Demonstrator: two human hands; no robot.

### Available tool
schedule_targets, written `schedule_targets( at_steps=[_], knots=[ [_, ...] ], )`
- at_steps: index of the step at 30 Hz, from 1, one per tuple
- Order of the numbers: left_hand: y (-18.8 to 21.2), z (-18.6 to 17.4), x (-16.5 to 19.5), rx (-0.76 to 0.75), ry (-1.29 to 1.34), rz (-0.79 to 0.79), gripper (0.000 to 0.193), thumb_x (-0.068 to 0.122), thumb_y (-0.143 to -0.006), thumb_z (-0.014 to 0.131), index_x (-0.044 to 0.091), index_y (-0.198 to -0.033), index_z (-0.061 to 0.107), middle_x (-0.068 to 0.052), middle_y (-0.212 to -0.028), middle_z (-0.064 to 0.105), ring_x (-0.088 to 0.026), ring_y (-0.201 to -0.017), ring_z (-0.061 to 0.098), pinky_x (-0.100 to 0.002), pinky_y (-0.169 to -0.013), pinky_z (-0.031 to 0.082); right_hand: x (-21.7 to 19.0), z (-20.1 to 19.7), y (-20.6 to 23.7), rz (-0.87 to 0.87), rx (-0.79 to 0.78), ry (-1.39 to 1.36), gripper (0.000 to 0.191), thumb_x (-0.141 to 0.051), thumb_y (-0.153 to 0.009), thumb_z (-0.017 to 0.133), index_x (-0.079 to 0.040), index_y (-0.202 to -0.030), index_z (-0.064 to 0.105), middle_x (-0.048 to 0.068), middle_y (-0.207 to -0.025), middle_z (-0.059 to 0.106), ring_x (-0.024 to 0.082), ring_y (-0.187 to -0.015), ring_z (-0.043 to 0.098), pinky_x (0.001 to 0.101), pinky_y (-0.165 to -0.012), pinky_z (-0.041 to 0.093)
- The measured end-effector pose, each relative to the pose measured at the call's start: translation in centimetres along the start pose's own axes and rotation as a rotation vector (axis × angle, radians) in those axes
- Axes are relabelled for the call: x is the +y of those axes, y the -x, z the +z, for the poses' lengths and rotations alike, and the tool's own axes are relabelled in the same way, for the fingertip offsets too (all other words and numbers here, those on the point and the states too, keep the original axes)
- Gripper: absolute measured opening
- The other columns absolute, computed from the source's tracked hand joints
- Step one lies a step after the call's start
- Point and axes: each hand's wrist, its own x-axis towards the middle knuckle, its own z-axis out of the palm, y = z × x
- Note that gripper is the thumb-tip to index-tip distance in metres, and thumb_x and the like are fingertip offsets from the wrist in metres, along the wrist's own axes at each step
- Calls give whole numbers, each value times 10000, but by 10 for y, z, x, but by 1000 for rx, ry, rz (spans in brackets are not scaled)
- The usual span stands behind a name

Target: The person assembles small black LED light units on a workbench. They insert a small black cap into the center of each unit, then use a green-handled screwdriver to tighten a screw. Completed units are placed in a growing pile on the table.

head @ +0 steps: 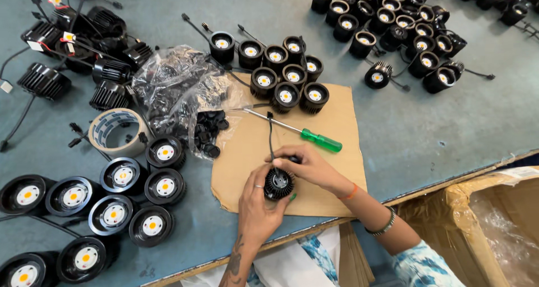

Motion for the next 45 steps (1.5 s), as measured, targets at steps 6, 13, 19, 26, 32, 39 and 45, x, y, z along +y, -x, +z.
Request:
schedule_targets(
  at_steps=[6, 13, 19, 26, 32, 39, 45],
  knots=[
    [4, -2, 2, -15, 27, -37, 671, 119, -763, 827, 38, -1353, 519, -190, -1290, 615, -413, -1174, 634, -449, -965, 528, -14, 1, 10, -214, 78, 69, 135, -133, -992, 758, -6, -983, 715, 56, -965, 680, 105, -855, 603, 283, -729, 476],
    [10, 1, -9, 21, -35, 27, 587, 85, -745, 828, 115, -1268, 563, -217, -1380, 634, -446, -1210, 649, -454, -963, 558, -29, 27, 70, -392, 249, 617, 258, -34, -841, 771, -62, -1095, 804, 83, -981, 703, 130, -574, 549, 293, -527, 457],
    [11, -2, -16, -64, -30, -15, 559, 42, -734, 783, 124, -1254, 593, -216, -1437, 604, -450, -1203, 648, -445, -909, 590, -17, 37, 82, -718, 274, 953, 386, 3, -788, 738, 11, -1173, 748, 69, -1071, 677, 138, -651, 571, 296, -565, 513],
    [10, -2, -12, -126, -246, 82, 306, 97, -826, 768, 126, -1122, 698, -294, -1453, 527, -449, -1056, 694, -465, -786, 606, -3, 25, 87, -713, 230, 943, 319, -31, -814, 756, 15, -1129, 741, 71, -1038, 668, 126, -640, 587, 292, -551, 513],
    [10, 1, -5, -147, -352, 117, 259, 41, -852, 700, 124, -1097, 698, -266, -1466, 515, -424, -1051, 709, -460, -790, 609, 0, -11, 64, -105, 366, 756, 241, -113, -841, 749, -63, -1077, 746, 88, -953, 649, 216, -716, 638, 345, -634, 542],
    [4, -5, -2, -189, -302, 51, 233, 79, -817, 740, 112, -1045, 702, -212, -1439, 538, -430, -1050, 692, -482, -799, 592, -12, -35, 56, -173, 186, 870, 414, -125, -845, 731, -45, -1244, 656, 97, -1206, 666, 333, -1102, 632, 434, -920, 522],
    [3, -7, 2, -129, -312, 92, 264, 80, -798, 754, 108, -1057, 709, -208, -1475, 509, -415, -1114, 672, -460, -807, 588, -13, -46, 71, -150, 288, 821, 491, -95, -838, 731, -50, -1318, 636, 126, -1277, 654, 326, -1064, 649, 407, -870, 549]
  ],
)
